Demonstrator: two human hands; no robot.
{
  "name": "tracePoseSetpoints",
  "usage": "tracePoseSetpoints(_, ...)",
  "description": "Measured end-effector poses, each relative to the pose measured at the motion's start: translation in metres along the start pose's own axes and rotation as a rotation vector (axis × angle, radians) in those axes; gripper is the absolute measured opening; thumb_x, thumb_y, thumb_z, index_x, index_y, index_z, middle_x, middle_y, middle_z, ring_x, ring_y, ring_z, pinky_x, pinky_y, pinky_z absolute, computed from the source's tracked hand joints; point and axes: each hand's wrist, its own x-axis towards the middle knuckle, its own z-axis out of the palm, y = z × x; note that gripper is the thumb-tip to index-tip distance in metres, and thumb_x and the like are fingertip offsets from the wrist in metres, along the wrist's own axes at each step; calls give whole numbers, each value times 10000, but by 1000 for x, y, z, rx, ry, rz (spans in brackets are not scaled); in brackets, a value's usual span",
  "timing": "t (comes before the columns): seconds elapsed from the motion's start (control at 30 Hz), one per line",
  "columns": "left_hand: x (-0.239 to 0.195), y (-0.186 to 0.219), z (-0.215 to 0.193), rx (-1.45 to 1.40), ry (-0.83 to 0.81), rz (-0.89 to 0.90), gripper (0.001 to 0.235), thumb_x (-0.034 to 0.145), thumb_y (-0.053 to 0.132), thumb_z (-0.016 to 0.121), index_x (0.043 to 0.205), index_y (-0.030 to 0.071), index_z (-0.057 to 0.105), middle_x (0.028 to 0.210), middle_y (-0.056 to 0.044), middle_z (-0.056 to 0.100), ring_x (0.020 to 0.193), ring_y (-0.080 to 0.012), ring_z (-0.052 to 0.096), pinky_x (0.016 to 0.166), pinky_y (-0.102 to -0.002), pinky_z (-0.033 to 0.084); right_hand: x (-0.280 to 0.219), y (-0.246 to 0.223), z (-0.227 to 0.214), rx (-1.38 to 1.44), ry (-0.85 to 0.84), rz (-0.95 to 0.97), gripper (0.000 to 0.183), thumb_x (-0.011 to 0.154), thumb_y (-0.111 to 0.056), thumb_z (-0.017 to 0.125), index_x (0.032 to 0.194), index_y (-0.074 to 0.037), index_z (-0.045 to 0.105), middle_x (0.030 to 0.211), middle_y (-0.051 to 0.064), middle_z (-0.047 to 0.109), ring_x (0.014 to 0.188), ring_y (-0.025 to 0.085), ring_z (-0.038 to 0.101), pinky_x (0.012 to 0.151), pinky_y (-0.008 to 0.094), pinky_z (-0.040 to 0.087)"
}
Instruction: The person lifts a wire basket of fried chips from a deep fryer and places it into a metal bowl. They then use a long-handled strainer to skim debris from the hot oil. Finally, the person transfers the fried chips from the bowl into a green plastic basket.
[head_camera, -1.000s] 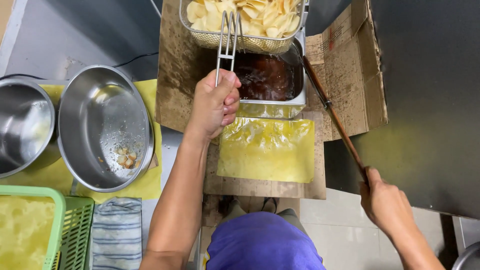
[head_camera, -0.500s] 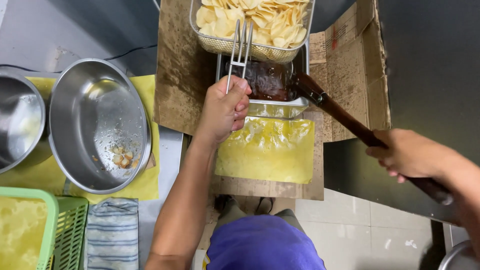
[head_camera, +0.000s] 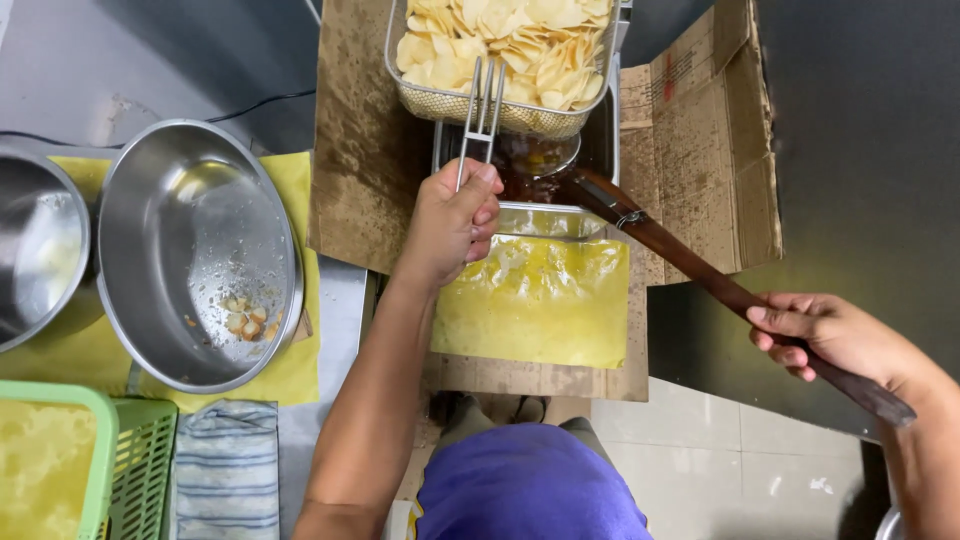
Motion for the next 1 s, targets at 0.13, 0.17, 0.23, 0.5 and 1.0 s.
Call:
tracePoseSetpoints(0.13, 4, -6, -2, -3, 18, 10, 231, 1013, 293, 606, 895, 110, 531, 621, 20, 403, 454, -53, 321, 333, -204, 204, -22, 15, 13, 50, 17, -23, 218, 1015, -69, 621, 849, 66, 583, 724, 154, 531, 449, 154, 369, 316, 324, 308)
tracePoseSetpoints(0.17, 4, -8, -3, -11, 23, 10, 234, 1010, 296, 609, 894, 107, 533, 620, 17, 398, 450, -54, 316, 329, -205, 200, -29, 17, 17, 52, 38, -16, 222, 1016, -72, 621, 850, 69, 577, 724, 162, 524, 443, 163, 368, 309, 333, 310)
tracePoseSetpoints(0.23, 4, -11, -5, -10, 22, 0, 228, 1017, 285, 602, 891, 107, 534, 613, 20, 400, 448, -55, 317, 329, -209, 200, -48, 21, 23, 13, 70, -27, 243, 1016, -73, 632, 834, 83, 595, 680, 175, 523, 433, 186, 377, 327, 352, 316)
tracePoseSetpoints(0.5, 6, -33, -20, 16, 35, -31, 224, 1026, 285, 605, 898, 118, 532, 629, 19, 410, 453, -55, 318, 325, -213, 214, -96, 38, 44, -29, 161, -93, 308, 1028, -106, 625, 789, 89, 618, 557, 145, 442, 398, 222, 370, 312, 399, 326)
tracePoseSetpoints(1.0, 10, -73, -30, 78, 124, -152, 204, 1083, 215, 542, 908, 115, 519, 628, 15, 432, 474, -78, 332, 374, -234, 219, -160, 37, 92, -29, 500, -183, 415, 984, -65, 565, 1372, 13, 692, 707, 214, 492, 408, 283, 346, 329, 395, 257)
